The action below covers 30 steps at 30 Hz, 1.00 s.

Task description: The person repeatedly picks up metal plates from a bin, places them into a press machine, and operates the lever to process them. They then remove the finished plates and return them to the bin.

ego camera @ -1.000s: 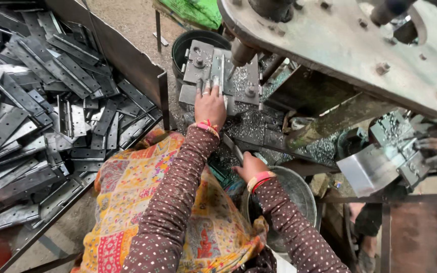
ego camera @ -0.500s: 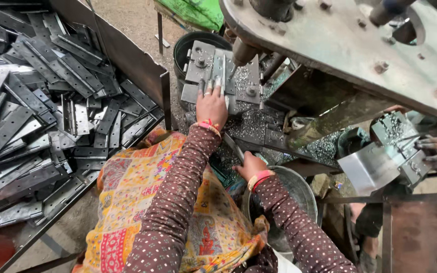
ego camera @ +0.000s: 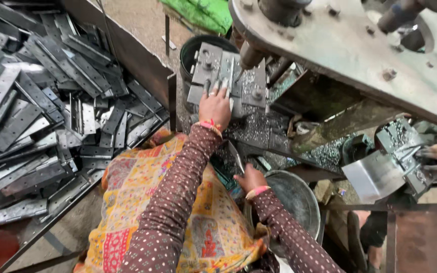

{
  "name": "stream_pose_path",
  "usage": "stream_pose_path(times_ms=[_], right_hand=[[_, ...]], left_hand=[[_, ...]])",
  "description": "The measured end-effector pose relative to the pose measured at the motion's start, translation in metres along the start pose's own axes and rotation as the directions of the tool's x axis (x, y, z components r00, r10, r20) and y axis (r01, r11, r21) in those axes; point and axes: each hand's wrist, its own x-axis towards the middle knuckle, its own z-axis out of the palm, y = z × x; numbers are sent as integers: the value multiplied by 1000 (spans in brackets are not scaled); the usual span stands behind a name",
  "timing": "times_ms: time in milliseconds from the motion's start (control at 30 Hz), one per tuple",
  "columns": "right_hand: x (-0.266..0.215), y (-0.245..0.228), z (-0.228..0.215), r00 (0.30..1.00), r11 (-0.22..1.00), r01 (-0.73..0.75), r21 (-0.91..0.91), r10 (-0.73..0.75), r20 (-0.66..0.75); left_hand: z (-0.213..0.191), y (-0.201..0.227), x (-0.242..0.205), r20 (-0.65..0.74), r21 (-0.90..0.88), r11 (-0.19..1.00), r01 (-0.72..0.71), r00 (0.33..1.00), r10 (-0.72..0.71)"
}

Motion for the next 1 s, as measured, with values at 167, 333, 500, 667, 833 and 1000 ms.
stream_pose_path(times_ms=[167, 333, 500, 667, 833, 1000], right_hand=[[16, -8, -65, 998, 992, 63, -114, -60, 25], [-26, -2, 7, 993, 997, 9, 72, -1, -119], [-18, 29, 34, 990, 996, 51, 79, -40, -135], [-6, 13, -45, 997, 996, -81, -44, 80, -5], [-8, -29, -111, 977, 991, -136, -4, 135, 166], [-20, -50, -123, 977, 985, -163, 56, 153, 150]], left_hand=[[-1, -8, 29, 194, 16, 996, 86, 977, -87], [2, -9, 44, 231, -17, 993, 120, 966, -113], [-14, -12, 33, 464, -44, 993, 108, 883, -75], [-52, -53, -41, -418, -44, 998, -45, 908, 23], [-76, -175, -117, -214, 223, 796, 563, 825, -523], [-91, -273, -160, -251, 565, 337, 753, 546, -799]])
